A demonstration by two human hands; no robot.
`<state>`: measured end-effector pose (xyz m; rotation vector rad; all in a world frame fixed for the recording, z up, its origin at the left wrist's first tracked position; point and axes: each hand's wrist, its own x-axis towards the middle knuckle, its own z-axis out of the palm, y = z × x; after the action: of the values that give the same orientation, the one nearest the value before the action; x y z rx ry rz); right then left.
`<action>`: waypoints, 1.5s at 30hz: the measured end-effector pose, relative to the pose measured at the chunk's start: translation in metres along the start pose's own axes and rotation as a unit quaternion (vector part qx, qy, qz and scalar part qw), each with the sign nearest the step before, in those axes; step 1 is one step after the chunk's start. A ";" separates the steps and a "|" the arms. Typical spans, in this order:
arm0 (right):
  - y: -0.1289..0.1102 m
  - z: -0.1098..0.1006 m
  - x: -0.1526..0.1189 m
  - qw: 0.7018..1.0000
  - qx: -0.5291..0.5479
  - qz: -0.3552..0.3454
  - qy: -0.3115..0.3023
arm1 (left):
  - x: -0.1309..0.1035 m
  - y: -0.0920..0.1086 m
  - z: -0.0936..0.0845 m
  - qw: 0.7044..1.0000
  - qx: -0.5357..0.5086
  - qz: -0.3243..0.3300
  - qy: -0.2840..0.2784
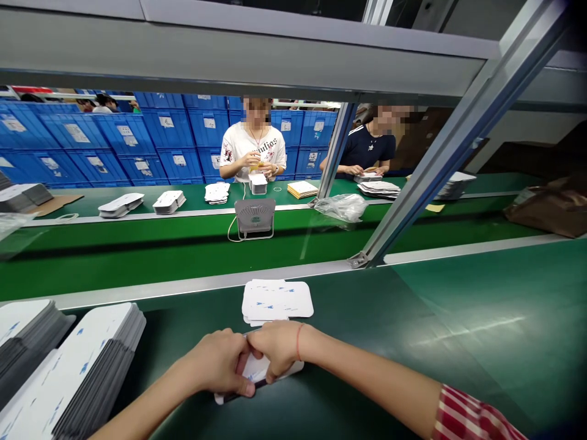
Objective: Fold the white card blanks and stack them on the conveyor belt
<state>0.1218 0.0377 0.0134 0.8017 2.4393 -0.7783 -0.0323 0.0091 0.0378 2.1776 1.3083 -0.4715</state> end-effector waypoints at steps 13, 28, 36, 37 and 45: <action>0.007 0.004 0.003 1.000 0.008 -0.022 0.014 | 0.006 0.007 0.017 0.998 0.033 -0.043 0.026; -0.009 0.052 -0.034 0.968 -0.052 -0.087 0.228 | 0.004 -0.032 0.020 0.967 -0.172 0.007 0.188; -0.022 0.088 -0.048 0.888 -0.063 -0.116 0.440 | -0.020 -0.025 0.043 0.935 -0.318 0.010 0.158; -0.024 0.092 -0.048 0.875 -0.052 -0.110 0.468 | -0.025 -0.026 0.045 0.920 -0.364 0.013 0.145; -0.030 0.094 -0.051 0.848 -0.052 -0.101 0.517 | -0.044 -0.042 0.079 0.775 -0.603 -0.152 0.111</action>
<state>0.1618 -0.0618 -0.0156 1.1252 3.5214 -0.2560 -0.0909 -0.0549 -0.0116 0.9365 1.4641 0.4727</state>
